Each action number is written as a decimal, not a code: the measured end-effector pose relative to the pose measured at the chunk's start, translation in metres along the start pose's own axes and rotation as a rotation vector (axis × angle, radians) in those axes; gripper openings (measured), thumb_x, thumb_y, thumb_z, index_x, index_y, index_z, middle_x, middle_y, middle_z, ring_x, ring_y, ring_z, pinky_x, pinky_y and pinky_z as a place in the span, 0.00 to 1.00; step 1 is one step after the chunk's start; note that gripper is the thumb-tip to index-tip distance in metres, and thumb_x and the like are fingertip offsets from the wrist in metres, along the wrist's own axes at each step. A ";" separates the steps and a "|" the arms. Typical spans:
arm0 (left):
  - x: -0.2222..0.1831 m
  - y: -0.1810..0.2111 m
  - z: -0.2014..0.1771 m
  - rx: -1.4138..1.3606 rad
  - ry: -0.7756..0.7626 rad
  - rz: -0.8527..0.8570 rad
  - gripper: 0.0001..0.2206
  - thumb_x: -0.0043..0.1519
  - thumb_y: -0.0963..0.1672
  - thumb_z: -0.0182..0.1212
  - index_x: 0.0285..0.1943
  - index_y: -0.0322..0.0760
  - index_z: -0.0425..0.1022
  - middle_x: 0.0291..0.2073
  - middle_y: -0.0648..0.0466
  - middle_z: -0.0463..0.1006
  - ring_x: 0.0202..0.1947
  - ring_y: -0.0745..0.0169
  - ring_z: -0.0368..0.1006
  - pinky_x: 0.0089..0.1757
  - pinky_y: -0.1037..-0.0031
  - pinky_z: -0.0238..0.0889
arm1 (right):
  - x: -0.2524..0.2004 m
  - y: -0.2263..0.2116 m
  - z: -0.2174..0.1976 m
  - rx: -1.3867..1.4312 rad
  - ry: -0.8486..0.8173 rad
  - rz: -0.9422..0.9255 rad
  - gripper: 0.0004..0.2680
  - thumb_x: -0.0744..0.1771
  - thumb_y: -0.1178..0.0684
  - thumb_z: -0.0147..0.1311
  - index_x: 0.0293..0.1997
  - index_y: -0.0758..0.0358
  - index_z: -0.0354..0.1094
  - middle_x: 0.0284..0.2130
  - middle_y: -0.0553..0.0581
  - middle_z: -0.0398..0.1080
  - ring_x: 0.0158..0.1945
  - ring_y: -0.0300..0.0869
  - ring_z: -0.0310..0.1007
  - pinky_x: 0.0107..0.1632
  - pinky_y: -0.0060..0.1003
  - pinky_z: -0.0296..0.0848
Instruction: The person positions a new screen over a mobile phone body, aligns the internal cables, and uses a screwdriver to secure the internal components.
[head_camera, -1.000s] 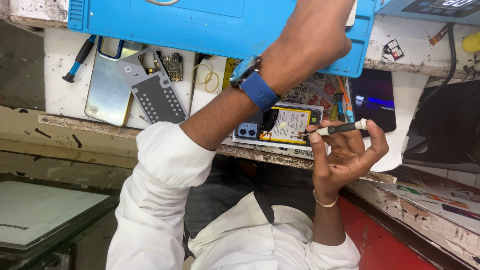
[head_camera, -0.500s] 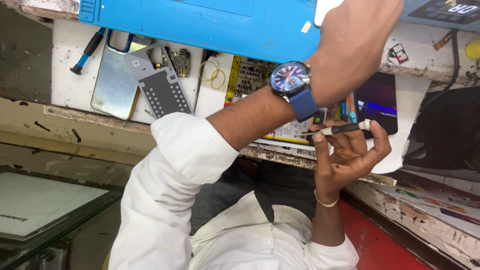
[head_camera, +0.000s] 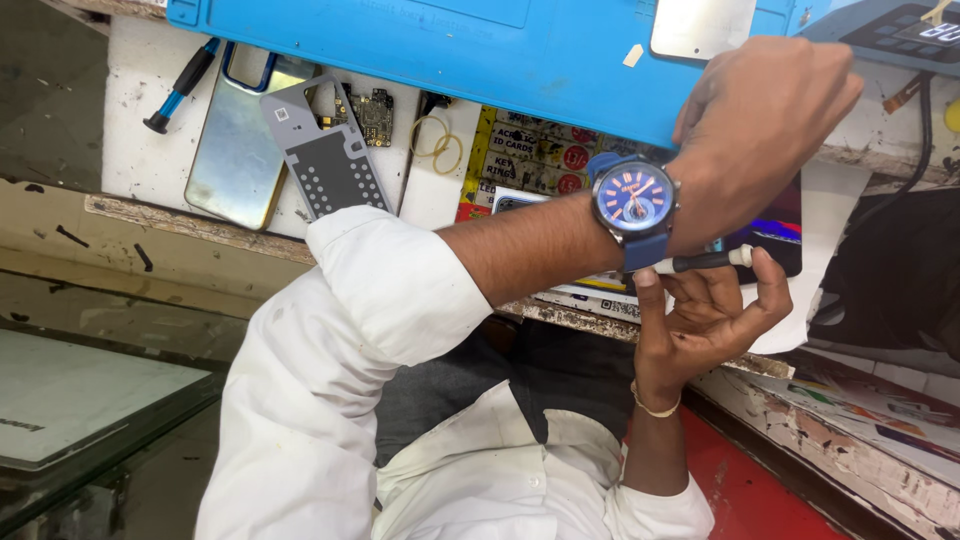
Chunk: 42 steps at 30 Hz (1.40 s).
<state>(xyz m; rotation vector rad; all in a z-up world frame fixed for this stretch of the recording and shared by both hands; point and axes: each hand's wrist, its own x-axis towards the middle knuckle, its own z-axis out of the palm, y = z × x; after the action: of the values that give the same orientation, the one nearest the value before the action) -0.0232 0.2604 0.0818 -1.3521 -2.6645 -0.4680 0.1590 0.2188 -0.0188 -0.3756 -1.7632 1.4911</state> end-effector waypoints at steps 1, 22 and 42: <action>0.002 -0.002 0.006 -0.113 0.181 -0.022 0.02 0.52 0.39 0.66 0.28 0.38 0.77 0.23 0.54 0.76 0.28 0.54 0.80 0.24 0.67 0.70 | 0.000 -0.001 0.000 0.006 -0.002 0.002 0.29 0.71 0.70 0.63 0.73 0.54 0.41 0.46 0.65 0.71 0.48 0.44 0.76 0.52 0.29 0.79; -0.186 -0.139 -0.032 -1.145 0.092 -0.337 0.05 0.64 0.41 0.66 0.42 0.31 0.84 0.28 0.55 0.82 0.24 0.75 0.75 0.28 0.81 0.68 | 0.017 -0.013 0.013 -0.084 0.003 0.032 0.29 0.73 0.69 0.59 0.73 0.47 0.35 0.52 0.66 0.73 0.56 0.47 0.77 0.61 0.42 0.87; -0.198 -0.151 -0.019 -0.946 0.393 -0.076 0.03 0.67 0.39 0.68 0.45 0.32 0.79 0.36 0.53 0.78 0.33 0.68 0.77 0.33 0.79 0.70 | 0.045 -0.047 0.060 0.157 0.124 0.248 0.36 0.67 0.72 0.58 0.72 0.46 0.27 0.48 0.68 0.74 0.55 0.49 0.79 0.59 0.42 0.86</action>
<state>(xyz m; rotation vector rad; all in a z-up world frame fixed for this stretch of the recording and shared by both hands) -0.0277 0.0187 0.0192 -1.1073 -2.1908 -1.9328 0.0985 0.1939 0.0410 -0.6100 -1.5331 1.7285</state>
